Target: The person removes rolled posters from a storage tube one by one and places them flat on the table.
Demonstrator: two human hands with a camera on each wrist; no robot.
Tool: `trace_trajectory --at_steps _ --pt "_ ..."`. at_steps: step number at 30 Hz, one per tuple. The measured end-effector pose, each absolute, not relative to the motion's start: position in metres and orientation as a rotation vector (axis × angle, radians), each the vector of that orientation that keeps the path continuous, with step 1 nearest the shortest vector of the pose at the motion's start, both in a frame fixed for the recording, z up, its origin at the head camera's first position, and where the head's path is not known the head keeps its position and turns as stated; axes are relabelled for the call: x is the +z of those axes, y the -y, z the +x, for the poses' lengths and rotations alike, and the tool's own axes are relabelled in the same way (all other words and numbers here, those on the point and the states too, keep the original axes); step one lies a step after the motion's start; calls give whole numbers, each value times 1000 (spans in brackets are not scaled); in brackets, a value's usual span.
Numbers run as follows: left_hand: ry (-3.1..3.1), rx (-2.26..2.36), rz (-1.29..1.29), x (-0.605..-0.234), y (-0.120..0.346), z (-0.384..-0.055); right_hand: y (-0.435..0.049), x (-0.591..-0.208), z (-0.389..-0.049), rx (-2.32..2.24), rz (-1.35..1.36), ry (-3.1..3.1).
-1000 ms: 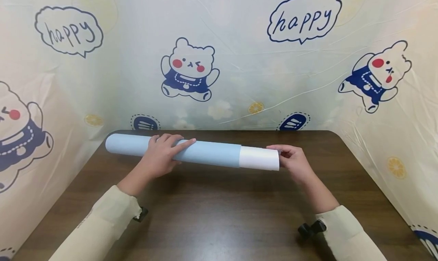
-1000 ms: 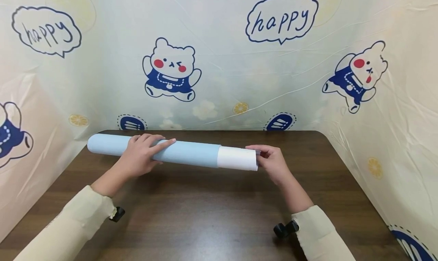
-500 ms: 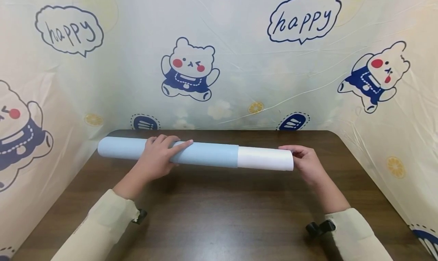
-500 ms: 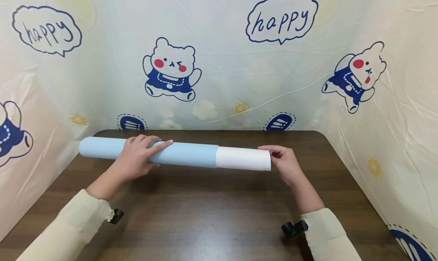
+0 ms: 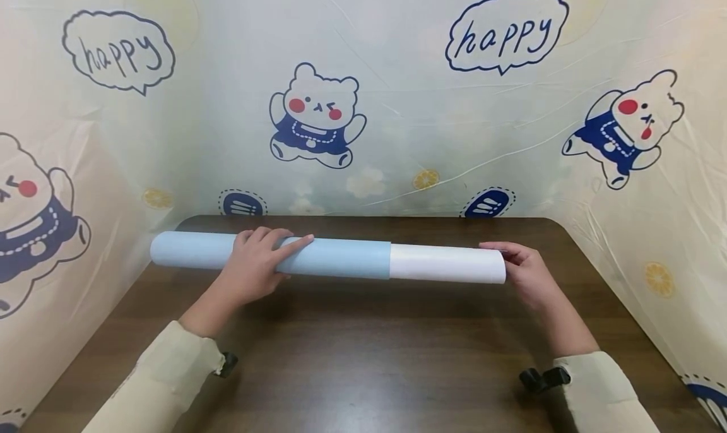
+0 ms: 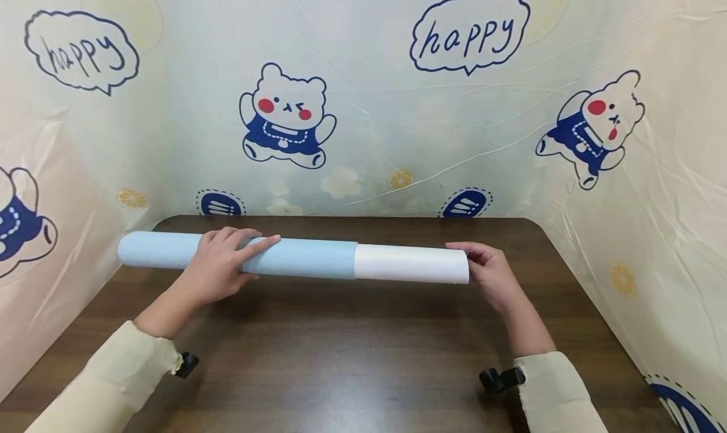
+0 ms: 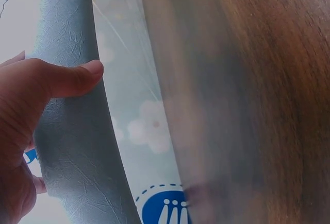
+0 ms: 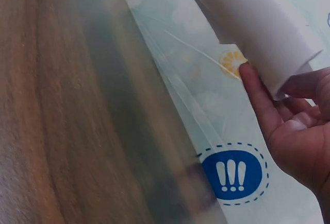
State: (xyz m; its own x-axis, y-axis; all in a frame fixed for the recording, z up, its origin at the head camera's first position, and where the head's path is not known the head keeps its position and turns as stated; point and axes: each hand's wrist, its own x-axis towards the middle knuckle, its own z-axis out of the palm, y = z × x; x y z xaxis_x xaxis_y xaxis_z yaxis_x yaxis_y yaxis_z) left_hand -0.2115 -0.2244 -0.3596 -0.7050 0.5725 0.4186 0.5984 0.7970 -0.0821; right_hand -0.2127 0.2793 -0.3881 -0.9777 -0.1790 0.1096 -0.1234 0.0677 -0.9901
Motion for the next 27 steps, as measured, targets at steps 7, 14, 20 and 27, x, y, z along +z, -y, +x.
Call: trace_trajectory --at_steps 7,14,20,27 --pt "2582 -74 -861 -360 225 -210 -286 -382 -210 -1883 -365 -2501" --pt "2601 -41 -838 -360 226 -212 -274 -367 -204 -1463 -586 -3062" --pt "2581 -26 -863 -360 222 -212 -250 -349 -199 -1088 -940 -3335" --pt "2560 26 -853 -357 216 -208 -219 -340 -191 -622 -1247 -3349"
